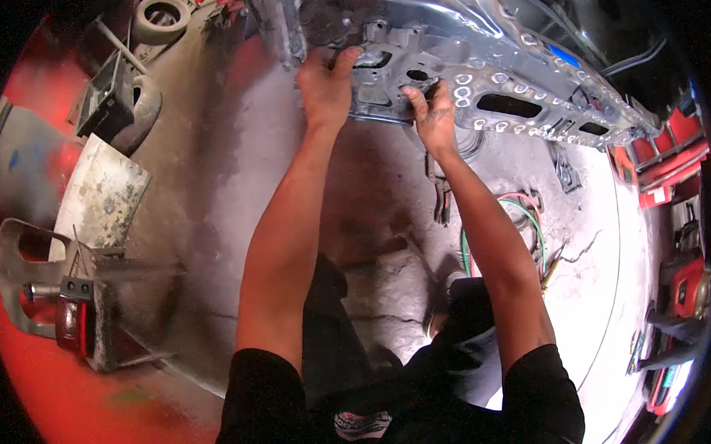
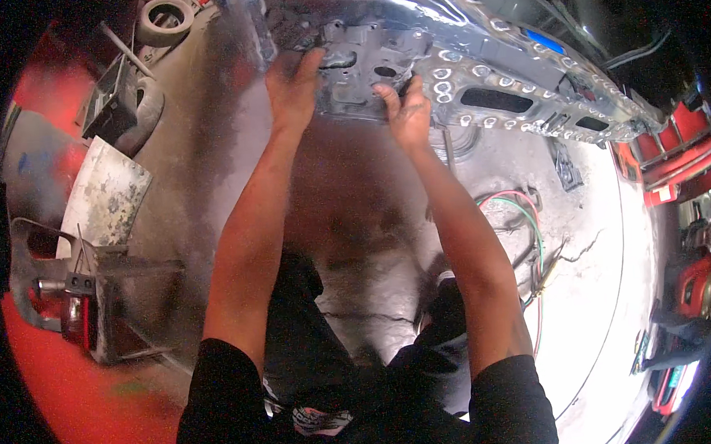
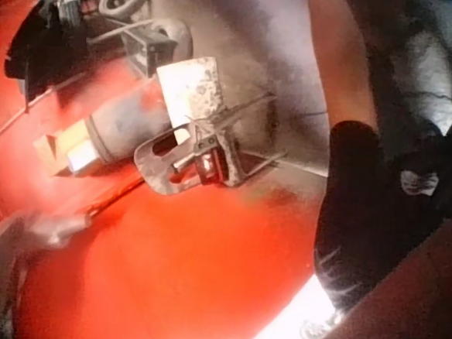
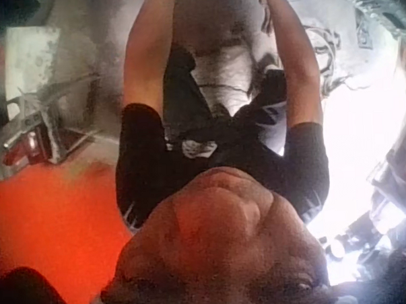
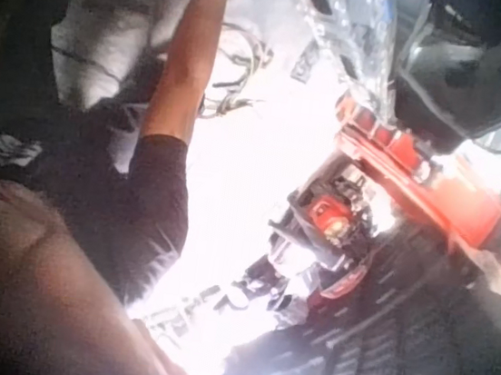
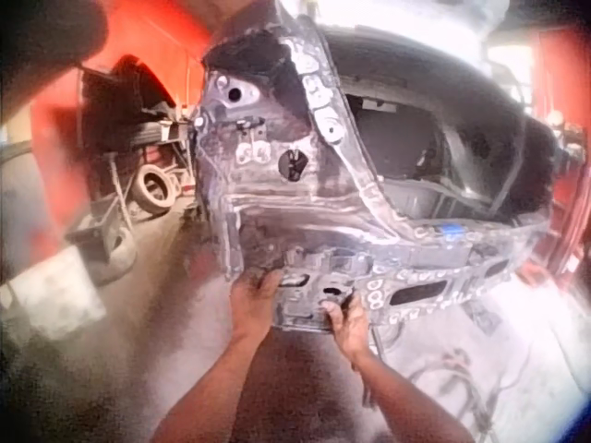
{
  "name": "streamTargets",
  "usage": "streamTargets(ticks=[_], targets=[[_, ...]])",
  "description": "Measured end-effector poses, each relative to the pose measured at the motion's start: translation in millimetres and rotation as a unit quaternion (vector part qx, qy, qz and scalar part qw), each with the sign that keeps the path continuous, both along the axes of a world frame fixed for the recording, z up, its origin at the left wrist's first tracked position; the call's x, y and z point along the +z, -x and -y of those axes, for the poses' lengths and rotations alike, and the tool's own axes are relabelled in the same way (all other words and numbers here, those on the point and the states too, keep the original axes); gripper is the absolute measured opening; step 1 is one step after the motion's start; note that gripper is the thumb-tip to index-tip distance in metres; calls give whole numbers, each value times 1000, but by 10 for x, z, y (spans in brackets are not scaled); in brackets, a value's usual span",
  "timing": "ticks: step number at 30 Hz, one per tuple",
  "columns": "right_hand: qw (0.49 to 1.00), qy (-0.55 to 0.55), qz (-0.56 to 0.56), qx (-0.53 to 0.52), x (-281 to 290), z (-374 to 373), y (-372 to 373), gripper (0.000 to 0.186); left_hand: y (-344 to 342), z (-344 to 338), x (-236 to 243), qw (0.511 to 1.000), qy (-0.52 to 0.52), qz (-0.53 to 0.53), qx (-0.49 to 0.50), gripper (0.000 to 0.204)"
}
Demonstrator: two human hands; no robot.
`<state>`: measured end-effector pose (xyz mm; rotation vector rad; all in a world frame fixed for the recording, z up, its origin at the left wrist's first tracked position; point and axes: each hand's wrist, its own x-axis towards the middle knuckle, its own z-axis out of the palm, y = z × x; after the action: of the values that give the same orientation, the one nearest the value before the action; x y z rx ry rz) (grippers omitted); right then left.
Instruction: The person aligns a metal plate against the interior of a car door frame and uses a screwdriver and a hammer to secure it.
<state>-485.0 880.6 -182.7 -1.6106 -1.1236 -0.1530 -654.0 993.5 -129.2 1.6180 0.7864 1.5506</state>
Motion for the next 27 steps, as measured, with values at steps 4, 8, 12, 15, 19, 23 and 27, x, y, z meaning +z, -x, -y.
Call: streamTargets(ticks=[4, 8, 12, 15, 19, 23, 27], targets=[[999, -30, -2, 23, -36, -24, 7, 55, 10, 24, 4, 999, -42, -11, 26, 41], [997, -72, 13, 39, -26, -28, -3, 53, 63, 43, 106, 999, 28, -35, -30, 41], [1000, 6, -25, 13, 11, 19, 0, 54, 170, 45, 205, 995, 2, -88, -37, 39], [999, 7, -27, 22, 70, 36, 17, 54, 219, 23, 247, 996, 5, -74, -56, 37], [996, 9, -71, 59, 124, 120, 65, 49, 280, -4, 254, 994, -6, -79, -71, 37], [993, 4, -81, 91, 162, 139, 74, 45, 242, -21, 260, 991, 57, -69, -101, 32], [996, 40, -39, 71, 173, 118, -7, 46, 191, -10, 229, 997, 24, -27, -75, 32]])
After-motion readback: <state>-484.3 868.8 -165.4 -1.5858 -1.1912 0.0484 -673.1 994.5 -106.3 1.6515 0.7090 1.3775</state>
